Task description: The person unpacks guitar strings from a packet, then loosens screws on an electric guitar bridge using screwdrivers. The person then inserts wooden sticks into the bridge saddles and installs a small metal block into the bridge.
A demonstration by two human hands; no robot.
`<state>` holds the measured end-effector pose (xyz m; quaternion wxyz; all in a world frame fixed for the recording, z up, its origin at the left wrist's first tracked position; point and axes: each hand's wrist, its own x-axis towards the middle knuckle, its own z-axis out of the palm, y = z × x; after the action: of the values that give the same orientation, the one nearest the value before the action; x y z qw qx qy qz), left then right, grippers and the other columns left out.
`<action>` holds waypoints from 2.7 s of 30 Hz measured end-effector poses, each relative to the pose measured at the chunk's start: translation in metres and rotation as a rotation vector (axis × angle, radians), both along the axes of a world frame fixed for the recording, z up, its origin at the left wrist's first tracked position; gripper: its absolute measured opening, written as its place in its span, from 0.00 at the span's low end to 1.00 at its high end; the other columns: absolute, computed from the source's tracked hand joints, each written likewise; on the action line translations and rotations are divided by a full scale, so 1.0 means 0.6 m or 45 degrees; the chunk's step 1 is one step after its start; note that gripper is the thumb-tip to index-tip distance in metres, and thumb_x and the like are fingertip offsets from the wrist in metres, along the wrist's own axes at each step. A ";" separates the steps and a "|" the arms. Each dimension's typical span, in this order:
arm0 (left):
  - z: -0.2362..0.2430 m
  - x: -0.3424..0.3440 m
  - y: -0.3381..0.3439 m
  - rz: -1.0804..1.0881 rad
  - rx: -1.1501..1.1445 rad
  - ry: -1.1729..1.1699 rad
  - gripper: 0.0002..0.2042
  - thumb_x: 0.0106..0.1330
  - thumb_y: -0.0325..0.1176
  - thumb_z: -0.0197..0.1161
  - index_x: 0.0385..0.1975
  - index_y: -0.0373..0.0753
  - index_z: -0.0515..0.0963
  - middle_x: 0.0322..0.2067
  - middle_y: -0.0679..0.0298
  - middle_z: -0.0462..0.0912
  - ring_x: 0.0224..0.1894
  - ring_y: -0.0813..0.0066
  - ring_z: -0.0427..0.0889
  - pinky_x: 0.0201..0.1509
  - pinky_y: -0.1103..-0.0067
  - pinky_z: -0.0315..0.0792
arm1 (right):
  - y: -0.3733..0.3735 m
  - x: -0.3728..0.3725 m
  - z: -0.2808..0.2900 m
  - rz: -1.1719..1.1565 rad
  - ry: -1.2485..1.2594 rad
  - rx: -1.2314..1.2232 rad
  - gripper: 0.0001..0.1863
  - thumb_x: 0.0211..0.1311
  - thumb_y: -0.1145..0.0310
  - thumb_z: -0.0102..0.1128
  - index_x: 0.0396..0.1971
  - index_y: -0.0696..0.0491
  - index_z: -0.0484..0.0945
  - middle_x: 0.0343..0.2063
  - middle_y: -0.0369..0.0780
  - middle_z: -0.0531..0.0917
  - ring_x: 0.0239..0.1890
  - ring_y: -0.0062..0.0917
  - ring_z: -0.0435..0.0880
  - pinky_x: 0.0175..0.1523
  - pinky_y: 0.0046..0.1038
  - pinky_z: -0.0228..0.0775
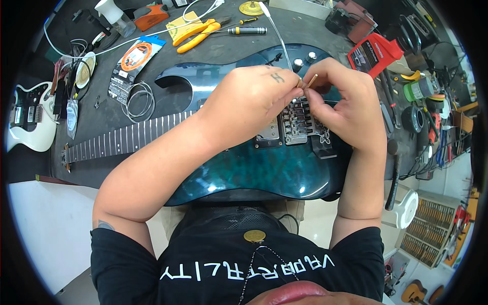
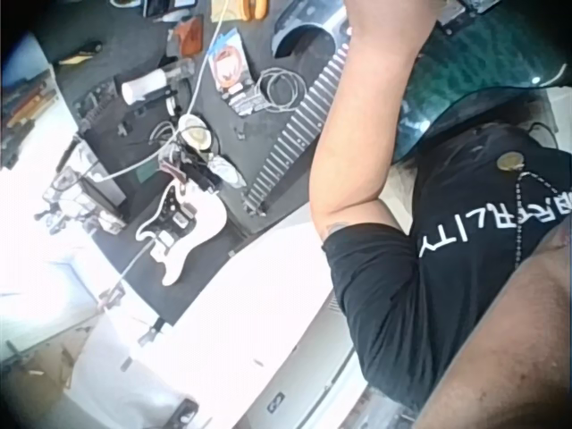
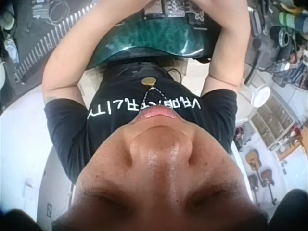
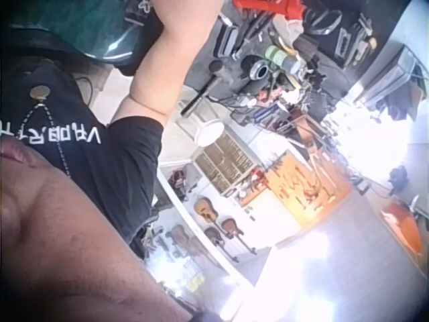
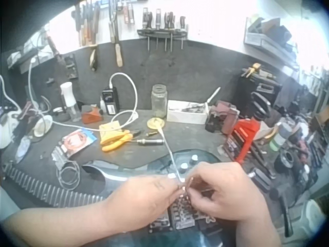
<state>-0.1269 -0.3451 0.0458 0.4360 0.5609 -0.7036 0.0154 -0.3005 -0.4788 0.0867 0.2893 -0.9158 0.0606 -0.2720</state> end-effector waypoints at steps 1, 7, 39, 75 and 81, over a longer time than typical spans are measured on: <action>0.003 -0.003 0.001 0.000 -0.004 -0.062 0.06 0.67 0.29 0.71 0.40 0.35 0.85 0.32 0.56 0.87 0.33 0.55 0.87 0.37 0.70 0.80 | 0.001 0.000 0.000 -0.021 -0.020 0.027 0.09 0.53 0.81 0.67 0.35 0.58 0.79 0.26 0.45 0.86 0.30 0.36 0.90 0.36 0.31 0.80; 0.007 -0.001 0.006 0.023 0.124 0.072 0.05 0.68 0.28 0.70 0.40 0.35 0.84 0.33 0.56 0.88 0.34 0.56 0.87 0.39 0.70 0.81 | -0.006 -0.003 0.002 0.035 0.022 -0.029 0.10 0.54 0.81 0.67 0.36 0.59 0.78 0.27 0.45 0.86 0.31 0.36 0.90 0.36 0.31 0.80; -0.002 -0.004 0.003 0.023 0.133 0.271 0.04 0.69 0.28 0.71 0.38 0.35 0.85 0.28 0.56 0.87 0.30 0.61 0.87 0.35 0.71 0.78 | -0.002 0.002 -0.006 -0.029 0.040 0.132 0.08 0.53 0.80 0.67 0.34 0.57 0.80 0.24 0.43 0.85 0.26 0.33 0.86 0.33 0.30 0.77; 0.030 -0.045 0.016 -0.075 0.339 -0.072 0.14 0.63 0.29 0.71 0.47 0.34 0.81 0.24 0.59 0.82 0.24 0.63 0.81 0.31 0.74 0.76 | -0.106 -0.023 -0.008 0.253 -0.041 0.998 0.18 0.68 0.63 0.74 0.50 0.57 0.82 0.40 0.36 0.87 0.38 0.22 0.85 0.46 0.27 0.82; 0.019 -0.087 0.025 0.024 0.359 -0.300 0.11 0.60 0.29 0.73 0.41 0.35 0.85 0.27 0.54 0.87 0.27 0.55 0.87 0.33 0.65 0.80 | -0.063 -0.010 -0.030 0.009 -0.306 0.583 0.08 0.64 0.81 0.54 0.42 0.58 0.77 0.32 0.30 0.76 0.33 0.10 0.72 0.38 0.17 0.66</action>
<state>-0.1788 -0.3303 0.0574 0.2676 0.6172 -0.7398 -0.0137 -0.3062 -0.5164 0.0686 0.4953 -0.7876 0.0824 -0.3572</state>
